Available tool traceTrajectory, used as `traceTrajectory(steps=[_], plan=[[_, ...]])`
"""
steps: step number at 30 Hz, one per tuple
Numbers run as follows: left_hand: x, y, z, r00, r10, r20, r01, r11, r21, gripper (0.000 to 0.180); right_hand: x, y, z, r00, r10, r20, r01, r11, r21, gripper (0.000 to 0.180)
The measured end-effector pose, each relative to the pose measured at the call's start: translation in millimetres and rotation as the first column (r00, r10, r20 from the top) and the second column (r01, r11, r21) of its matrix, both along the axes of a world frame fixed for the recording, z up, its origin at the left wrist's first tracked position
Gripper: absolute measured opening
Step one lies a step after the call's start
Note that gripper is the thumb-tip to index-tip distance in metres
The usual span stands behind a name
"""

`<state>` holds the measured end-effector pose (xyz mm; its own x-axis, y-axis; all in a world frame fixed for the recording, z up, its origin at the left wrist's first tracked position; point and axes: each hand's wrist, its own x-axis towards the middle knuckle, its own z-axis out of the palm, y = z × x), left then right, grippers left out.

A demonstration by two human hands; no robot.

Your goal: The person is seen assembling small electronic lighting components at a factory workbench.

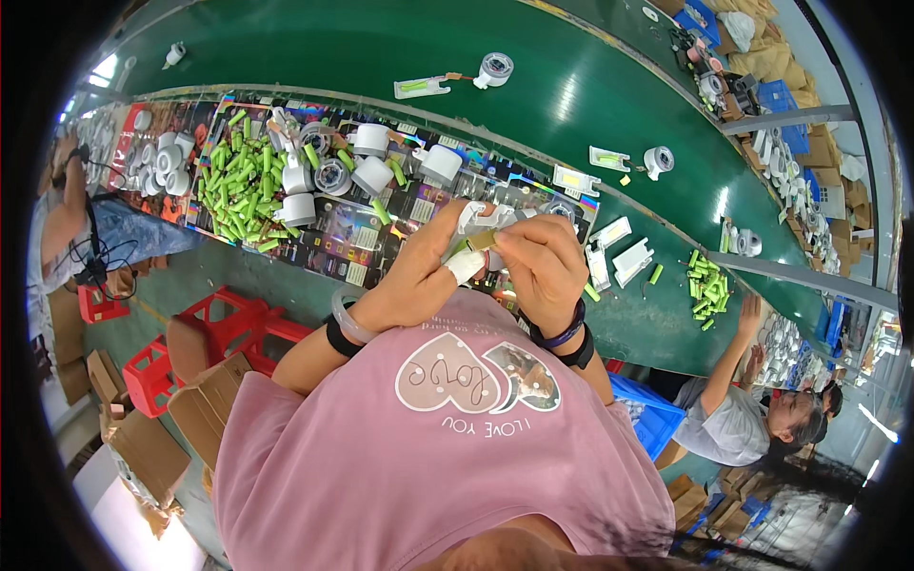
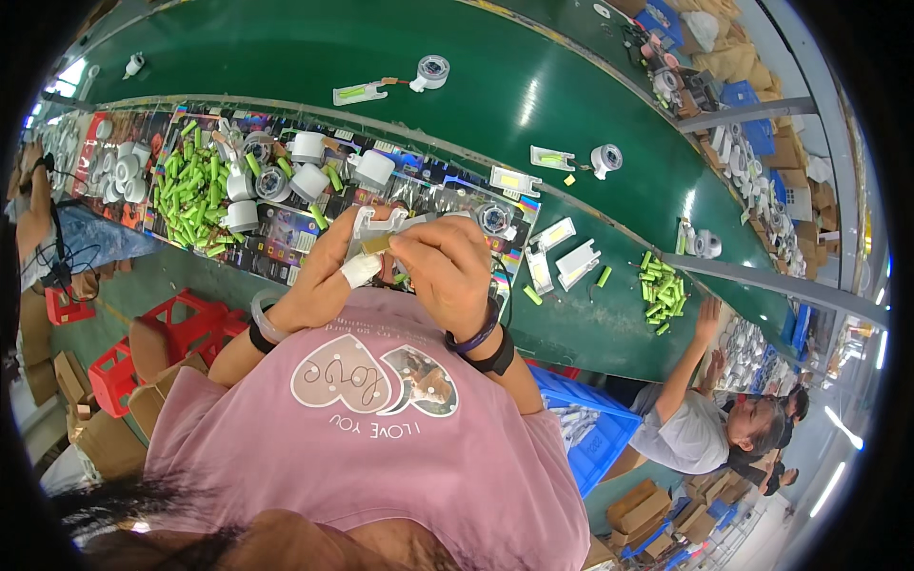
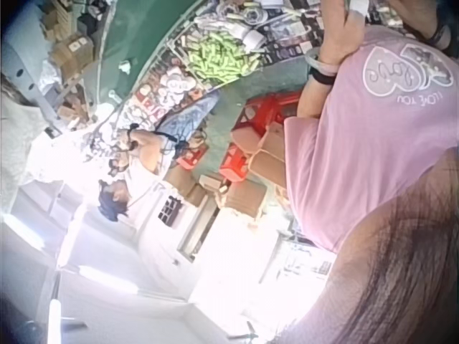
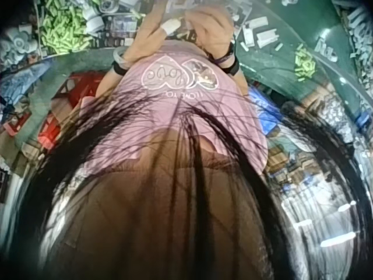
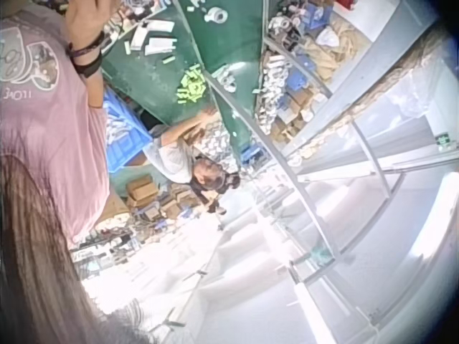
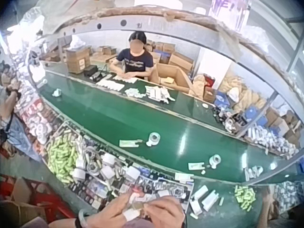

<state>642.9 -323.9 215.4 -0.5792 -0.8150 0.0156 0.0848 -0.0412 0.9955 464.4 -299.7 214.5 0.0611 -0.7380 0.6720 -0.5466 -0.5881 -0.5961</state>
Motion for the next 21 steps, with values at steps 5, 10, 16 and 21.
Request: traceTrajectory(steps=[5,10,16,21], plan=[[-2,4,8,1.000,-0.003,-0.014,0.005,0.991,0.134,0.041,-1,2,-2,0.999,0.020,0.029,-0.021,1.000,0.015,0.029],[-3,5,5,0.998,0.011,-0.058,-0.008,0.998,0.058,0.041,-1,2,-4,0.999,0.026,0.037,-0.026,1.000,0.005,0.027],[1,3,8,0.998,-0.032,-0.049,0.038,0.992,0.123,0.042,3,4,-5,0.999,-0.016,0.047,0.017,1.000,-0.004,0.026],[-4,5,8,0.987,-0.011,-0.160,0.029,0.994,0.109,0.043,5,4,-4,0.999,-0.024,0.042,0.025,1.000,-0.012,0.026]])
